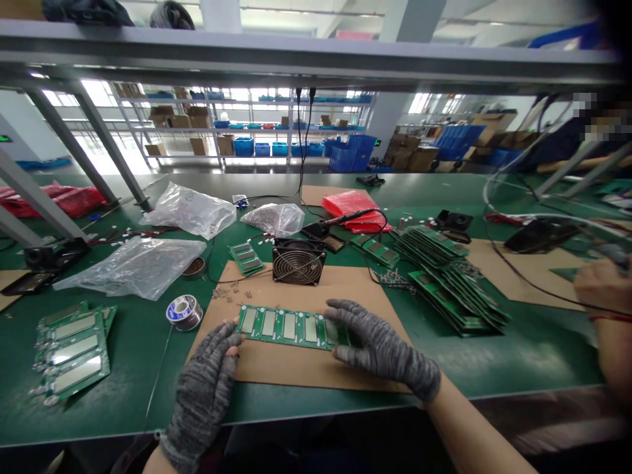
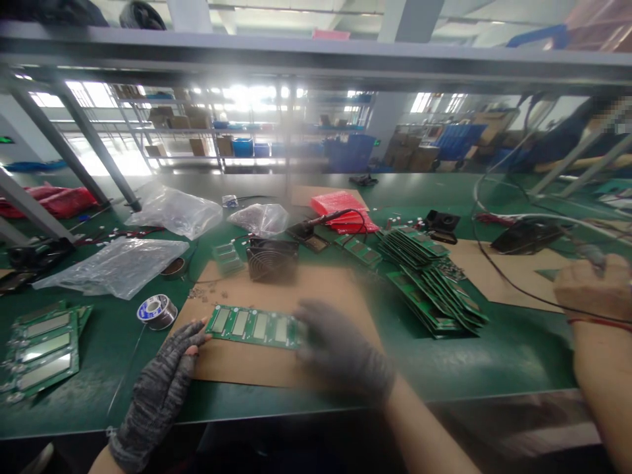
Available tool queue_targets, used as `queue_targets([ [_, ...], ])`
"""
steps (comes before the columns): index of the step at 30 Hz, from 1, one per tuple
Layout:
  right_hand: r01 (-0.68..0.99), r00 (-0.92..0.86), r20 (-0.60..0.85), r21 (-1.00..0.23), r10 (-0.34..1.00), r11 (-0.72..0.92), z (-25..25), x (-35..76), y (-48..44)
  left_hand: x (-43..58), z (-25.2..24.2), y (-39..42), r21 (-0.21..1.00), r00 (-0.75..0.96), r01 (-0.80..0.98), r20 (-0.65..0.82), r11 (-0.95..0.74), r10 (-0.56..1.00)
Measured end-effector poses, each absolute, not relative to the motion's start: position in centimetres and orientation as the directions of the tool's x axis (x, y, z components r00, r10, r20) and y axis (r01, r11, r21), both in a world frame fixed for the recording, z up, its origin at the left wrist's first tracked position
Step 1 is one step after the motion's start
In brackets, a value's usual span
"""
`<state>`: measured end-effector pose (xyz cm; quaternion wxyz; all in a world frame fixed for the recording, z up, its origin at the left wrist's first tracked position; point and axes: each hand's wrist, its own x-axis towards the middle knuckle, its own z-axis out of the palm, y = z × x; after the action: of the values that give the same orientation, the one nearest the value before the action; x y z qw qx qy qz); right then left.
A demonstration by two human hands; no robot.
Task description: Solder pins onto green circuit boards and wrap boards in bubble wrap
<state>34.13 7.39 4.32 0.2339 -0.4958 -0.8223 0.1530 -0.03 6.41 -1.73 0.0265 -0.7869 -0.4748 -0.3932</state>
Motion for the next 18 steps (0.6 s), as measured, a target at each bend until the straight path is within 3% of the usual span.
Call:
queue_targets([
  [1,0.723,-0.356,0.275,-0.525,0.893,0.450,4.5,33.7,7.1,0.3,-1.2,5.7,0.251,0.290,0.774,0.676,-0.581,0.678],
  [4,0.573,-0.280,0.340,-0.691,0.898,0.440,5.7,30.8,6.0,2.5,1.1,3.9,-0.146,0.564,0.703,0.711,-0.696,0.420],
  [6,0.464,-0.341,0.294,-0.773,0.893,0.432,6.7,28.5,5.3,4.3,3.0,3.3,-0.261,0.658,0.643,0.669,-0.720,0.346],
  [9,0.444,-0.478,0.189,-0.790,0.858,0.422,7.6,26.5,4.9,5.3,4.6,2.8,-0.243,0.687,0.609,0.637,-0.755,0.349],
  [12,0.499,-0.438,0.199,-0.757,0.877,0.421,8.1,26.4,5.0,3.9,3.8,2.3,-0.222,0.693,0.585,0.636,-0.780,0.339],
  [15,0.460,-0.367,0.211,-0.805,0.906,0.374,8.4,26.8,4.9,3.1,1.8,2.0,-0.063,0.613,0.635,0.647,-0.770,0.453],
  [18,0.423,-0.466,0.170,-0.819,0.868,0.387,8.9,26.4,4.7,4.3,1.3,2.5,0.091,0.556,0.623,0.648,-0.777,0.521],
])
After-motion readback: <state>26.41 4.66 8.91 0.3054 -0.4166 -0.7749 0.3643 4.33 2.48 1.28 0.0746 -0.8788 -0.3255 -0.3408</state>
